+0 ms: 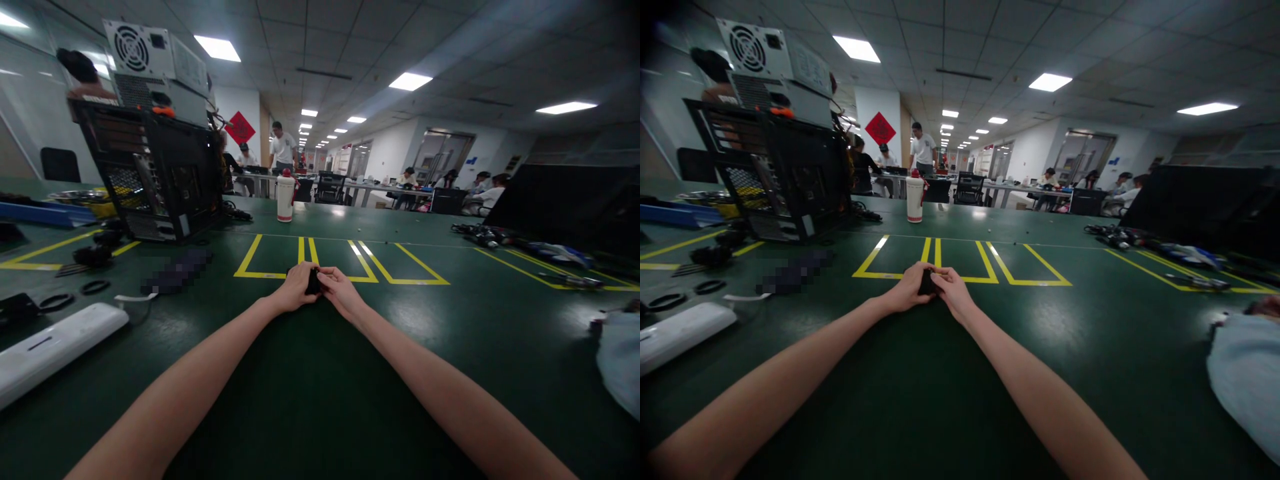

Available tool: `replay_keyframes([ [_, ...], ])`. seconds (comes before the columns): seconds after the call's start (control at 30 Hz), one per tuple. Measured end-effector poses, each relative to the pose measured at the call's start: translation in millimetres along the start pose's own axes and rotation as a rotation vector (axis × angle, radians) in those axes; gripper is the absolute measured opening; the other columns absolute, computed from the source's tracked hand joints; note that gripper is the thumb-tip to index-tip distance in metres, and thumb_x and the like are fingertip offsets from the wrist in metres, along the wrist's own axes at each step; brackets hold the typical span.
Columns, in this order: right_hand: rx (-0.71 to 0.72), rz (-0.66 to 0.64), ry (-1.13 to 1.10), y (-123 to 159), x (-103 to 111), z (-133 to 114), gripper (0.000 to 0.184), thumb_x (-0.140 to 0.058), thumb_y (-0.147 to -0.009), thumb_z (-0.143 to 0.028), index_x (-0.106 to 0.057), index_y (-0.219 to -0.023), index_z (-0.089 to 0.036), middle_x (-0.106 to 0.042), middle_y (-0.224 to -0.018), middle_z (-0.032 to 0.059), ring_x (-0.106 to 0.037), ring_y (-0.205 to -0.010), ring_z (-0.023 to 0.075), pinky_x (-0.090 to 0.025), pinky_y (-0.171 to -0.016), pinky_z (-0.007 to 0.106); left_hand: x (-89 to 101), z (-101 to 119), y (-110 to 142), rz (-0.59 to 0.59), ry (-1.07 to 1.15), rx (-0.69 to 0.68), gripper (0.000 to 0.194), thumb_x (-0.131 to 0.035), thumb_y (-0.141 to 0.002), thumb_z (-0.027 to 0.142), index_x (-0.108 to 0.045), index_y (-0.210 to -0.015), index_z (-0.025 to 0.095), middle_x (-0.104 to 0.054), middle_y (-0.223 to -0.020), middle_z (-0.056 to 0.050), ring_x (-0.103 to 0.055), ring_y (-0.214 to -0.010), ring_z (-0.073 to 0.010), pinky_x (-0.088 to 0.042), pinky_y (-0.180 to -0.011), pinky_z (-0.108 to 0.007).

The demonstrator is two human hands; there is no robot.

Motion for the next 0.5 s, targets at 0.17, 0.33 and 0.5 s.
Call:
replay_keyframes([
  [0.17, -0.070, -0.020, 0.002, -2.2, 0.2, 0.2, 0.018, -0.065, -0.060, -0.022, -0.057, -0.075, -0.017, -0.058, -0.074, -0.0004, -0.052, -0.076, 0.0118, -0.039, -0.074, 0.028, 2.3, 0.8, 0.2, -0.013, 0.013, 0.004, 0.055, -0.059, -0.064, 0.026, -0.032, -0.110, 0.016, -0.043, -0.104, -0.009, -0.045, -0.096, -0.0239, -0.037, -0.085, -0.039],
  [0.33, -0.007, -0.034, 0.052, 4.3, -3.2, -4.1, 0.016, -0.064, -0.061, -0.021, -0.054, -0.074, -0.022, -0.057, -0.071, -0.0037, -0.052, -0.074, 0.0113, -0.039, -0.069, 0.027, 5.3, 4.0, 0.1, -0.029, 0.025, 0.009, 0.056, -0.060, -0.064, 0.026, -0.032, -0.111, 0.015, -0.042, -0.105, -0.010, -0.045, -0.097, -0.0243, -0.038, -0.084, -0.039],
  [0.5, 0.005, -0.030, 0.045, 4.3, -2.1, -3.6, 0.017, -0.064, -0.062, -0.027, -0.055, -0.075, -0.021, -0.058, -0.075, -0.0018, -0.052, -0.076, 0.0118, -0.040, -0.071, 0.028, 6.5, 5.2, -0.4, -0.029, 0.038, 0.023, 0.055, -0.060, -0.063, 0.025, -0.033, -0.110, 0.017, -0.043, -0.104, -0.009, -0.045, -0.097, -0.0246, -0.038, -0.085, -0.041],
])
Point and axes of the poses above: each hand's wrist, its own y-axis away from the middle knuckle, its own x-axis out of the back of the hand, z = x × y, the point moved 2 cm from there along -y, towards the middle knuckle
